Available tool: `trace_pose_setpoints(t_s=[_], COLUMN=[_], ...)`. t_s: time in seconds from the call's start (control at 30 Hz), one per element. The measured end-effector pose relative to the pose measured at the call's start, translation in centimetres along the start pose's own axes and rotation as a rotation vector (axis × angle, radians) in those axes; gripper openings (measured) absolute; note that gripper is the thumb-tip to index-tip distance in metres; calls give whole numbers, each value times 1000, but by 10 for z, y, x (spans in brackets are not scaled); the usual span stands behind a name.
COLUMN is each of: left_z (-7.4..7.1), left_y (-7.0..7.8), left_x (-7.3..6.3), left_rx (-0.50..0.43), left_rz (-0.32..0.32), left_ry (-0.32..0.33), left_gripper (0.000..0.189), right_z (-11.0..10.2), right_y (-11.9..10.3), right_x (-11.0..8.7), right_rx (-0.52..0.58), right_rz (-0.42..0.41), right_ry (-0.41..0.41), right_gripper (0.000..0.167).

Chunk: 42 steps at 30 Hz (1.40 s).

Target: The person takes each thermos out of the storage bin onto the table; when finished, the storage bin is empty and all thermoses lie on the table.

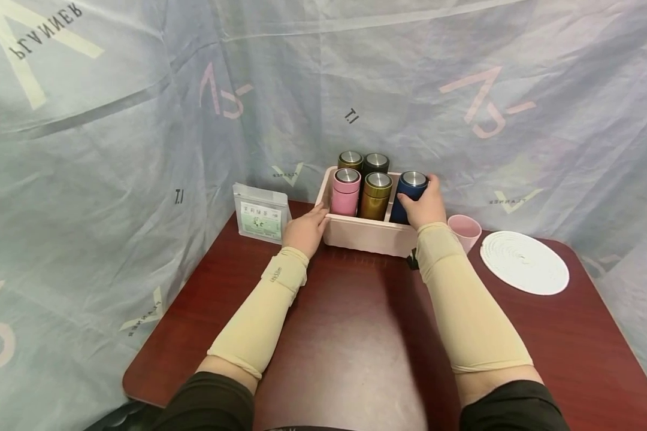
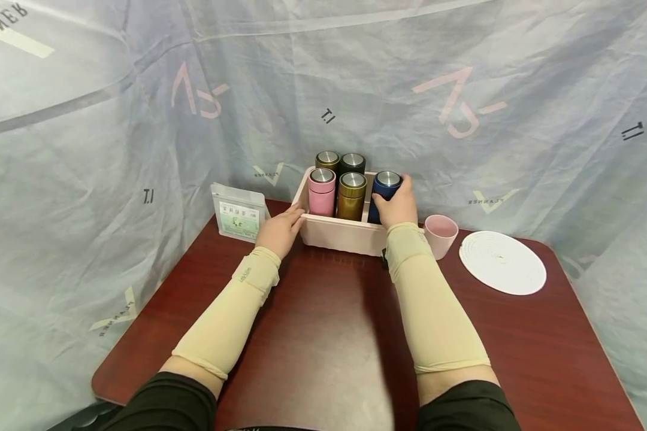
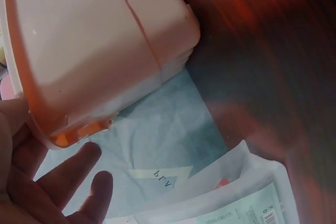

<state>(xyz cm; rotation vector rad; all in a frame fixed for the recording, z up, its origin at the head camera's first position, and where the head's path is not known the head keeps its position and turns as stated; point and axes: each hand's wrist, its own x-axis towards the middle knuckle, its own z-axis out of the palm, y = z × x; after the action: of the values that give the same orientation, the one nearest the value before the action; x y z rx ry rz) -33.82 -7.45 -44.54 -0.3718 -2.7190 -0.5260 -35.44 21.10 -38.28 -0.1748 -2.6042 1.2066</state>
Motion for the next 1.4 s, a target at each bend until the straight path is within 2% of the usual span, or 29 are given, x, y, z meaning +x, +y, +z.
trace_pose_setpoints(t_s=[0.2,0.5,0.8,0.97,1.07,1.17,1.27,1.4], left_z=[5,8,12,12,11,9,8,8], left_y=[5,7,8,8,8,8,6,5], left_x=[2,2,2,1,-1,-2,-3,-3], left_rx=[-52,-73,-81,-83,-92,-105,-105,-100], left_rz=[-15,-40,-38,-36,-33,-35,-43,-45], left_ry=[-18,-35,-17,-4,7,13,15,24], left_gripper=[41,42,41,42,41,41,40,40], right_z=[-8,-38,-90,-128,-146,-155,-155,-147], right_y=[-2,-27,-54,-62,-54,-37,-12,25], right_x=[-5,-18,-59,-91,-108,-123,-133,-136], right_rx=[5,38,165,200,160,86,16,-34], right_rz=[-14,-111,-197,-182,-155,-119,-77,-35], right_ry=[47,156,242,301,327,305,250,194], right_gripper=[85,81,75,73,73,76,82,88])
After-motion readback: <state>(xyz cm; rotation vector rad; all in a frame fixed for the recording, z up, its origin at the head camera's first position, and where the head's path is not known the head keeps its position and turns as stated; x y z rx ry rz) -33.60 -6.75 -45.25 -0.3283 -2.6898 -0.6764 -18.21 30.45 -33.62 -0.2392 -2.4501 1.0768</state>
